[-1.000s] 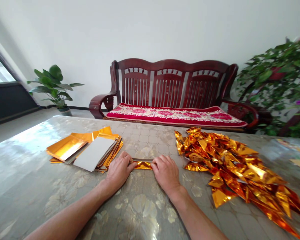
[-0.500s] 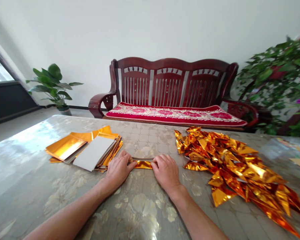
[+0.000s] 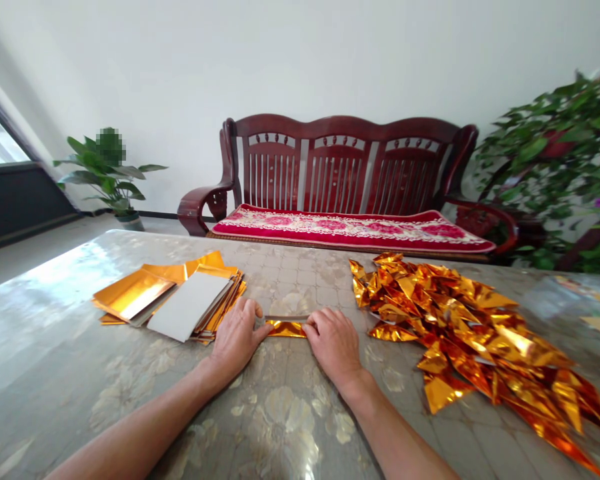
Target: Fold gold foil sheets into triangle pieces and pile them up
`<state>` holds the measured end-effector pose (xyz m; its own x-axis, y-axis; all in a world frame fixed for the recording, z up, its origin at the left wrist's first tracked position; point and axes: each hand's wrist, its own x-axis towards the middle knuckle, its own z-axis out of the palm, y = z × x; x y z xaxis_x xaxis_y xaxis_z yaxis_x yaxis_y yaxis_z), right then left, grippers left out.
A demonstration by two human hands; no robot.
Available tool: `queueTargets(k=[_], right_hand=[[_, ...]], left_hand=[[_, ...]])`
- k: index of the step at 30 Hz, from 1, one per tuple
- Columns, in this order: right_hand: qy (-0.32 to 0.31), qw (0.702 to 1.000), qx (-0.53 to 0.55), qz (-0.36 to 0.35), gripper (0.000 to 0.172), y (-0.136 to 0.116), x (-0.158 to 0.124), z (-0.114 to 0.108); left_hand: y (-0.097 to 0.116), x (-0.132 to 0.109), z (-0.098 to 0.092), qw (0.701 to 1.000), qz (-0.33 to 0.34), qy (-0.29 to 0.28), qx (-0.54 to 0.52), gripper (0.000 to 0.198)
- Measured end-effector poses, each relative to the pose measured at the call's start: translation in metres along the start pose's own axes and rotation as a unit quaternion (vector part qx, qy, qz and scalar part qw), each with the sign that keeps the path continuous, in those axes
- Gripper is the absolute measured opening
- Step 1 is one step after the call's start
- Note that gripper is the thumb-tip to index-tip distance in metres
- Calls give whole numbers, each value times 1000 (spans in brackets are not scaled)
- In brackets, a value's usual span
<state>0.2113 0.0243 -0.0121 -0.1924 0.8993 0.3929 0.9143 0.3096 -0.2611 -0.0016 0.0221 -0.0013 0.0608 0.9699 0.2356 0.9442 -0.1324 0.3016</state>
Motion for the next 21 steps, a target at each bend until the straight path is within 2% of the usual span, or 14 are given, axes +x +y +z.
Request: queueTargets(k=[7,13,18,21], right_hand=[[-11,1000,-4,6,16,1,1,-1],[-8,1000,-4,3,17,2,0,-1],[-6,1000,3,6,16,4,1,1],[-6,999,22,32,11,5,1,2]], left_hand=[[8,-5,-3,994,94,-11,54,6],[8,-6,-2,963,254,-74,44,16],[9,-5,-8,936,337,-100,21,31],[11,-6,-9,927,358,-101,44,35]])
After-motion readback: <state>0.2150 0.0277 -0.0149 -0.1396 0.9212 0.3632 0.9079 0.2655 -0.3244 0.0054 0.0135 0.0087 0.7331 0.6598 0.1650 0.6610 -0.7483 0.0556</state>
